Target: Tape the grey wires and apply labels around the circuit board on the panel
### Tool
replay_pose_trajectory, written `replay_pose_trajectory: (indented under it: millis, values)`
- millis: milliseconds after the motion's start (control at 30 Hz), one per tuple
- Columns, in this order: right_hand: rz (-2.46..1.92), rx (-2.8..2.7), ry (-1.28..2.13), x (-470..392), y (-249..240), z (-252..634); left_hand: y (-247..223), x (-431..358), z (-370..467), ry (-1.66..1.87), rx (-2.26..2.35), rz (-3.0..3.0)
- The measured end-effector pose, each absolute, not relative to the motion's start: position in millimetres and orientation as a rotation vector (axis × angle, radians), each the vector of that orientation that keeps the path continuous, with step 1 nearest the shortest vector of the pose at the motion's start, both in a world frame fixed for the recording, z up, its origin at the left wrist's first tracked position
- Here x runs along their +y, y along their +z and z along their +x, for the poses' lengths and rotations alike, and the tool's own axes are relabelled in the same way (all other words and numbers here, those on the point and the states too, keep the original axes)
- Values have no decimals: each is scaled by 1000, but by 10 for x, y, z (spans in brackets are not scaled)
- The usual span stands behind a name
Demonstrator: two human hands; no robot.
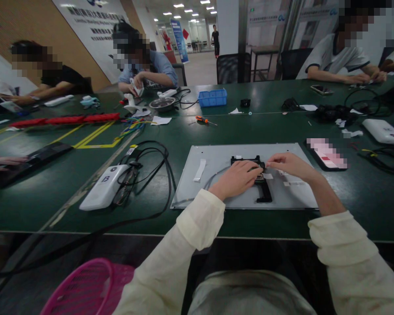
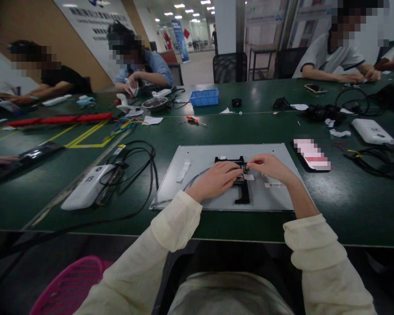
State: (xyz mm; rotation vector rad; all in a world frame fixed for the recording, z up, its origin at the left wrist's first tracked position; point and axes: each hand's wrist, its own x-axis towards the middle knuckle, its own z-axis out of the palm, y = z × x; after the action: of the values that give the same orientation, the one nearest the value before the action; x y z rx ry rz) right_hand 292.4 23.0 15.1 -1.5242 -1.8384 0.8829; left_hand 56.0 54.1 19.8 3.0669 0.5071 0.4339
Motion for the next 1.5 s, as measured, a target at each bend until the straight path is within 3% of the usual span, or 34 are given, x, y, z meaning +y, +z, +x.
replay_pose_trajectory:
  millis: [267,500,933,1300,1500]
  values:
    - [-1564,-1770,617,260,90,2902,455,814,176,746,1119,2824]
    - [-1497,-1803,529,271,53,2860,291,1190,-411,721,1438,2484]
    - [-1512,-1861,501,254,39,2805,19,1363,-572,652,1459,2413]
    - [-1506,-1812,53,241,74,2705,473,1055,-521,1220,1468,2002]
    - [-1391,-1759,-31,184,125,2517,538,724,-454,1221,1274,1763]
